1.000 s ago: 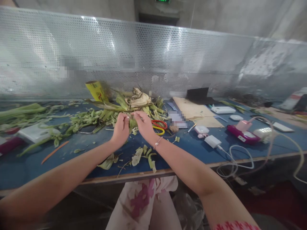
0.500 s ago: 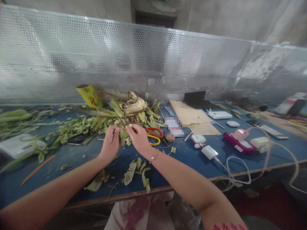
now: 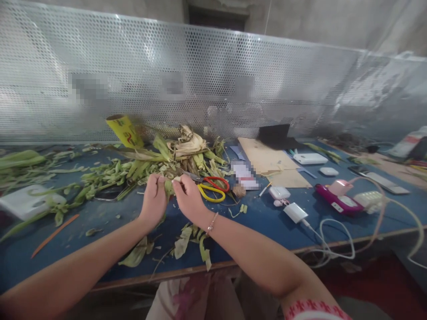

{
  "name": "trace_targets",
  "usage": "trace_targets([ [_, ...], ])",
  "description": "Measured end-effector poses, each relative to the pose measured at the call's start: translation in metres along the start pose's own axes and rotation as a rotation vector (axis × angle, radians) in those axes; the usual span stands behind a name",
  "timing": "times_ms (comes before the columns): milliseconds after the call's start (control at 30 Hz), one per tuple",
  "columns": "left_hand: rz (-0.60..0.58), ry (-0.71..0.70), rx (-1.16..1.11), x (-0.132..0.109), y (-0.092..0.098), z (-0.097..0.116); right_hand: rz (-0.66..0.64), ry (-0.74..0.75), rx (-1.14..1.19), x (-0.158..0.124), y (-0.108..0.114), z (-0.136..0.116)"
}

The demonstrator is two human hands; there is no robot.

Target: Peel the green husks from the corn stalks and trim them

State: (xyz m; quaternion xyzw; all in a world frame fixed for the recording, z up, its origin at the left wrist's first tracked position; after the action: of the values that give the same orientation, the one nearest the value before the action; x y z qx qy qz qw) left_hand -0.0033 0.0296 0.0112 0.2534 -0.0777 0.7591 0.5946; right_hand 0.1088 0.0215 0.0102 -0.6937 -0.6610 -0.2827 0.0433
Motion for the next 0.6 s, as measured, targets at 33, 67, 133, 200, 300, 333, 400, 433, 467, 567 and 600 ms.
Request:
trace_targets([
  [33, -0.008, -0.004, 0.002, 0.001, 0.0, 0.0, -0.012, -0.012, 0.019, 0.0, 0.0, 0.0],
  [67, -0.014, -0.011, 0.007, 0.002, 0.0, 0.0, -0.024, -0.024, 0.038, 0.001, 0.0, 0.001],
  [133, -0.019, -0.042, 0.024, 0.003, 0.001, 0.002, -0.044, -0.052, 0.073, 0.002, 0.001, 0.002],
  [200, -0.028, -0.089, 0.033, 0.004, 0.001, 0.006, -0.045, -0.079, 0.105, 0.004, 0.003, 0.005],
  [300, -0.07, -0.154, 0.036, 0.005, 0.0, 0.009, -0.021, -0.089, 0.154, 0.006, 0.006, 0.009],
  [333, -0.087, -0.168, 0.038, 0.005, -0.001, 0.009, -0.012, -0.086, 0.169, 0.007, 0.006, 0.01],
  [400, -0.115, -0.186, 0.044, 0.004, -0.002, 0.009, 0.006, -0.088, 0.187, 0.008, 0.007, 0.012],
  [433, -0.125, -0.192, 0.048, 0.004, -0.003, 0.009, 0.016, -0.093, 0.189, 0.008, 0.007, 0.014],
  [467, -0.133, -0.197, 0.054, 0.004, -0.003, 0.008, 0.025, -0.099, 0.188, 0.008, 0.007, 0.015],
  [567, -0.163, -0.198, 0.082, 0.003, -0.005, 0.007, 0.029, -0.109, 0.209, 0.009, 0.007, 0.019],
  [600, -0.178, -0.194, 0.091, 0.002, -0.006, 0.007, 0.026, -0.112, 0.228, 0.009, 0.007, 0.02],
])
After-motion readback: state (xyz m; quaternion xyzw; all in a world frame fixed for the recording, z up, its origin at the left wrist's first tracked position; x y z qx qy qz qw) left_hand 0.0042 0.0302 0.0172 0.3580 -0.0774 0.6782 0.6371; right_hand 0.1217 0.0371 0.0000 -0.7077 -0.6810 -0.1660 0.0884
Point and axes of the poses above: each hand's wrist, its own x-axis towards the middle knuckle, its own y-axis out of the back of the hand, z = x × y, the point moved 4 cm from there along x, towards the middle knuckle, and after that the axes turned 11 degrees about -x, right-handed, at the moved point
